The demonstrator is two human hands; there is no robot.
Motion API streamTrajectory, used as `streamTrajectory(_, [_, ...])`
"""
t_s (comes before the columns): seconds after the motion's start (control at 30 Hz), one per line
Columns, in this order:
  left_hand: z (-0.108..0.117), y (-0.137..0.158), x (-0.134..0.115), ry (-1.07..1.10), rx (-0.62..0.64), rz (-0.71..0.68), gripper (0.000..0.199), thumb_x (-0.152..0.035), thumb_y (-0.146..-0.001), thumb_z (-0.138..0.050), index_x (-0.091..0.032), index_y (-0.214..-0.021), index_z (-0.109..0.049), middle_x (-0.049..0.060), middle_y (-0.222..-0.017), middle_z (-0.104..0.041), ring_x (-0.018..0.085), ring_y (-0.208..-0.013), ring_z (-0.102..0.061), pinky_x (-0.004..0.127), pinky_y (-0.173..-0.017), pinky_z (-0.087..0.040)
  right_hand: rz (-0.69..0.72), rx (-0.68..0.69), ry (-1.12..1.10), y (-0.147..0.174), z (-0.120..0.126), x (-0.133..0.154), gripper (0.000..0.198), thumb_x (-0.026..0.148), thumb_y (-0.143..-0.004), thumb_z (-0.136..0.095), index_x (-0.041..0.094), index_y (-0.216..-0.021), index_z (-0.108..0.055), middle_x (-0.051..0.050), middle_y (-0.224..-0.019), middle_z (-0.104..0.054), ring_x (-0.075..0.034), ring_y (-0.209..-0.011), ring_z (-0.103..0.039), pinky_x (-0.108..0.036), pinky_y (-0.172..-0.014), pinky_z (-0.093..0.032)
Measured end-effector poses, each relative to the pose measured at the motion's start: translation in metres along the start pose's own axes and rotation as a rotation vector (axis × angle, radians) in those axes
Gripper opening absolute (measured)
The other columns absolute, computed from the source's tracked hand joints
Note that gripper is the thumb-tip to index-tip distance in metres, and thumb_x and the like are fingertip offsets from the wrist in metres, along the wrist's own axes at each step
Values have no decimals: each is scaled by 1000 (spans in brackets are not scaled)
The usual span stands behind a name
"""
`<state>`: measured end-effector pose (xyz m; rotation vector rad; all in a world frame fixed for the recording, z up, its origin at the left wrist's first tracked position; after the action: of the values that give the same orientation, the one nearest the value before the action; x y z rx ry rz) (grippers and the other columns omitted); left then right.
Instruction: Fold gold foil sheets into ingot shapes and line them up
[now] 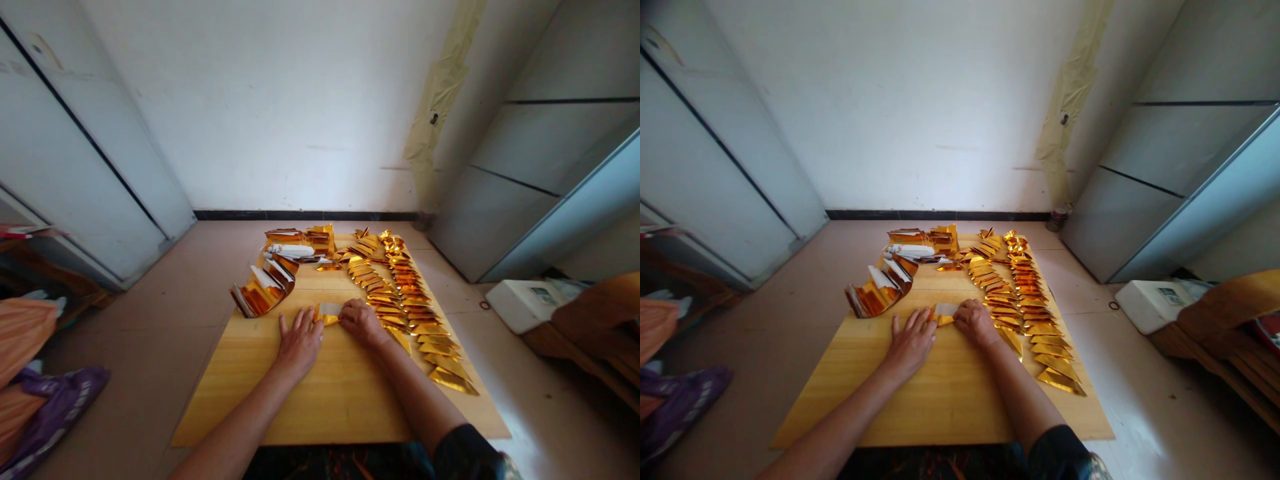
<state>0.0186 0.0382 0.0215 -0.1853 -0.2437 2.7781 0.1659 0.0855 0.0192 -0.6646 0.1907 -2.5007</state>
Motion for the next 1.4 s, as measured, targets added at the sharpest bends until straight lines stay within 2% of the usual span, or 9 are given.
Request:
streamTrajectory(0.27, [-3, 4, 0, 20, 39, -71, 33, -27, -89, -48, -36, -120, -54, 10, -142, -41, 31, -132, -34, 70, -101, -17, 11, 20, 4, -3, 4, 2, 11, 16, -83, -60, 19, -83, -71, -5, -91, -63, -15, -85, -54, -24, -78, -40])
streamTrajectory(0.4, [-7, 4, 2, 24, 47, -70, 32, -28, -90, -45, -36, -120, -54, 11, -144, -39, 30, -133, -33, 70, -102, -14, -29, 81, -6, -9, 3, 2, 8, 17, -82, -62, 18, -81, -70, -4, -87, -62, -15, -85, -54, -24, -79, -39])
streamTrajectory(0.6, [-9, 4, 1, 28, 72, -62, 32, -28, -90, -44, -34, -121, -52, 11, -146, -36, 30, -135, -31, 69, -103, -14, -187, 174, 36, -16, 6, 4, 11, 21, -84, -59, 17, -80, -68, -4, -87, -60, -14, -84, -54, -22, -75, -39])
streamTrajectory(0.8, [-12, 4, 0, 32, 117, -78, 32, -30, -90, -44, -31, -122, -50, 13, -147, -33, 32, -136, -27, 70, -103, -11, -273, 266, 115, -20, 2, 3, 13, 26, -86, -56, 18, -85, -67, -4, -93, -61, -13, -85, -56, -21, -71, -38])
streamTrajectory(1.0, [-11, 3, 0, 51, 153, -67, 31, -28, -89, -45, -30, -120, -50, 12, -148, -32, 33, -136, -27, 70, -103, -11, -311, 308, 227, -23, -2, 1, 16, 29, -87, -53, 21, -88, -66, -4, -96, -61, -14, -86, -58, -22, -67, -37])
streamTrajectory(1.4, [-10, 3, 0, 52, 145, -88, 25, -27, -89, -46, -29, -113, -54, 13, -147, -32, 33, -136, -27, 69, -103, -13, -350, 335, 297, -23, -3, 5, 17, 29, -88, -51, 21, -91, -66, -6, -99, -60, -16, -89, -58, -23, -69, -39])
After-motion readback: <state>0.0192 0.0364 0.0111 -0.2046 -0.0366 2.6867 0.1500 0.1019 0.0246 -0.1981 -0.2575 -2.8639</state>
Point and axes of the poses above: each hand's wrist, its own y-axis away from the middle knuckle, its own z-axis out of the back of the hand, x = y × z, the point moved 7 cm from there along -y, towards the middle knuckle
